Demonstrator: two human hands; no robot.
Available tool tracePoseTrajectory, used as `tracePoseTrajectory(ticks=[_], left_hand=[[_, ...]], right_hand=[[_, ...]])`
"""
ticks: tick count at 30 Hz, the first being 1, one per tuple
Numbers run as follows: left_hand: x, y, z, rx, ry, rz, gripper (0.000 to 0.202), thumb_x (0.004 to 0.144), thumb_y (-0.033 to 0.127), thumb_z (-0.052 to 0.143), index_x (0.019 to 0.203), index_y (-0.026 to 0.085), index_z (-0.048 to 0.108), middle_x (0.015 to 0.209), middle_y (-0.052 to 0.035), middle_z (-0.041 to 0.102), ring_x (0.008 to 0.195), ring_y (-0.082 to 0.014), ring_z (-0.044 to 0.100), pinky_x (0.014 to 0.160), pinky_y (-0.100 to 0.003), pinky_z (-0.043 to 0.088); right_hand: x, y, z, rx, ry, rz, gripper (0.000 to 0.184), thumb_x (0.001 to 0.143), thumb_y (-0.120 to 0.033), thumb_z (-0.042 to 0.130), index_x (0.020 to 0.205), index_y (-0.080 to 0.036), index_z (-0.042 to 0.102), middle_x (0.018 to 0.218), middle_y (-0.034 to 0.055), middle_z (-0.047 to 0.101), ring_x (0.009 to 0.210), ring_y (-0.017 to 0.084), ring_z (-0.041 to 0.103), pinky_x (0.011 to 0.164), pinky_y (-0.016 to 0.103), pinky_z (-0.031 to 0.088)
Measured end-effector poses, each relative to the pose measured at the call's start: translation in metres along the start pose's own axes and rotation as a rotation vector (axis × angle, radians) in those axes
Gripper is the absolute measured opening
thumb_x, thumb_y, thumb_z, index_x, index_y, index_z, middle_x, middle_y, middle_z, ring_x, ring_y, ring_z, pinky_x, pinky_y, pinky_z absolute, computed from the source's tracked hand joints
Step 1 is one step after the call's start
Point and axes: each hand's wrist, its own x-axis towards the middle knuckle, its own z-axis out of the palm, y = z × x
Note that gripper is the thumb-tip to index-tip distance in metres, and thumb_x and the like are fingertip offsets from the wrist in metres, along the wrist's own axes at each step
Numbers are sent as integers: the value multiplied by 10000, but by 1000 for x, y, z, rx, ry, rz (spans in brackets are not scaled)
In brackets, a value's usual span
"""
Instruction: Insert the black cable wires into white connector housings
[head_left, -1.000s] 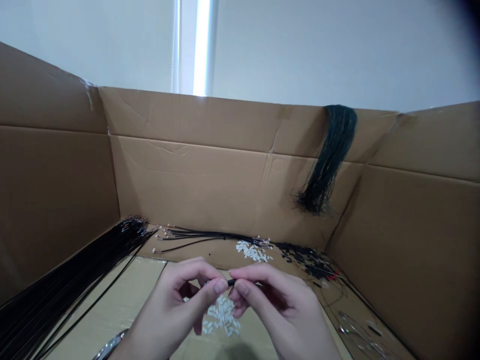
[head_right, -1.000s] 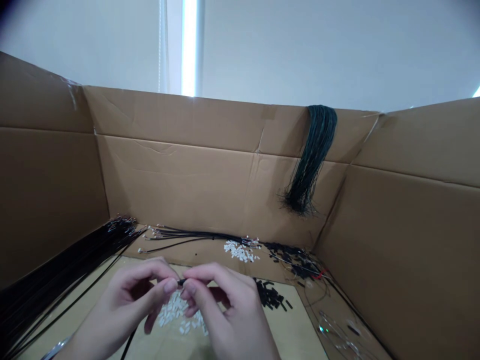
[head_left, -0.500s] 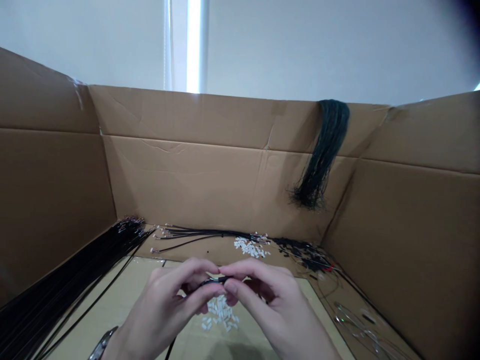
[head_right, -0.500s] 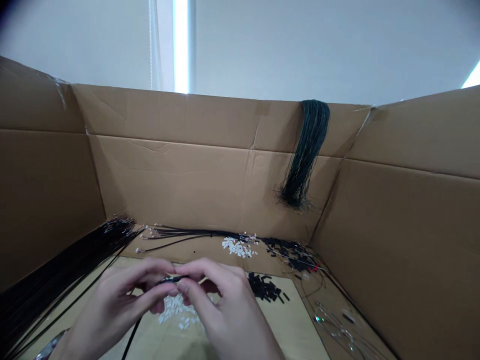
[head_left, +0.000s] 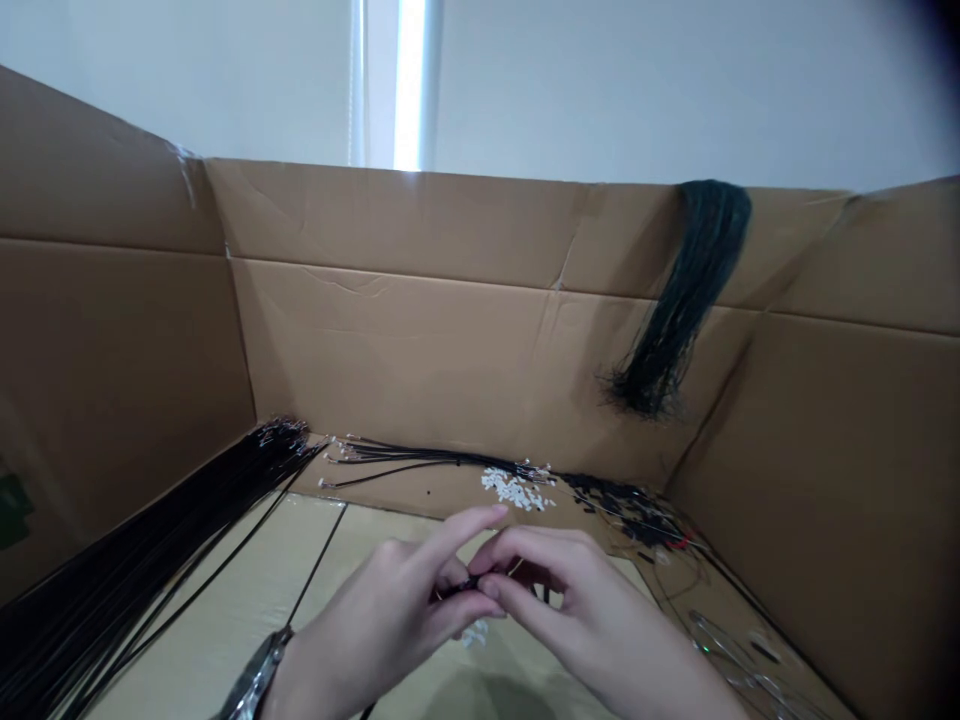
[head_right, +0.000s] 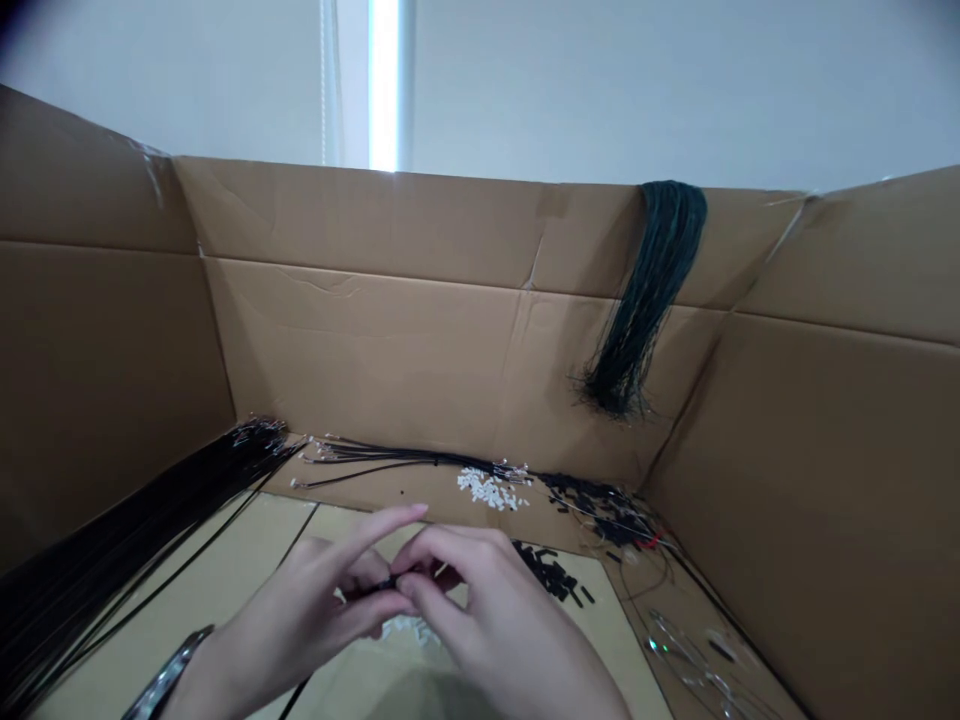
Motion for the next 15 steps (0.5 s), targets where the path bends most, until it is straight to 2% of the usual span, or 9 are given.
tracePoseTrajectory(ticks=[3, 5, 7, 9, 11, 15], left_hand=[[5, 3, 3, -40, -5, -39, 628, 912, 357, 679, 1480, 278, 424, 842, -15, 733, 687, -148, 620, 654, -231, 480], [5, 8, -1, -103, -53, -109, 533, 914, 384, 666, 1401, 238, 506, 899, -34, 726, 744, -159, 638, 676, -238, 493], [1, 13, -6, -166, -163, -191, 329, 977, 406, 550, 1216, 192, 625, 799, -12, 683, 685, -142, 628, 646, -226, 491], [-7, 16, -9, -148, -241, -230, 347, 1027, 413, 420, 1056, 182, 677, 680, 21, 603, 568, -115, 565, 573, -211, 463], [-16, 19, -11, -23, -177, -178, 359, 1027, 426, 419, 1001, 205, 701, 685, 17, 599, 587, -125, 551, 582, -223, 459], [-32, 23, -12, 162, 12, 23, 253, 1007, 366, 497, 992, 256, 725, 872, -18, 719, 824, -182, 638, 784, -276, 500]], right_hand=[[3, 7, -1, 1, 34, -21, 166, 953, -182, 583, 825, -218, 682, 825, -12, 713, 778, 157, 647, 716, 272, 475], [3, 12, -3, 24, 84, -16, 165, 963, -214, 577, 838, -212, 685, 802, -8, 706, 742, 147, 635, 689, 264, 472], [1, 15, -5, 57, 111, 3, 159, 962, -270, 593, 858, -207, 696, 773, -5, 699, 698, 138, 618, 639, 250, 463], [-3, 15, -8, 82, 103, 9, 148, 941, -304, 629, 862, -209, 712, 758, -5, 701, 683, 135, 616, 611, 240, 457], [-7, 12, -8, 96, 93, -27, 108, 919, -285, 659, 870, -222, 731, 769, -7, 721, 702, 133, 636, 623, 233, 466], [-16, -1, -4, 118, 154, -135, 68, 886, -224, 701, 863, -248, 760, 773, -21, 750, 713, 125, 676, 663, 226, 493]])
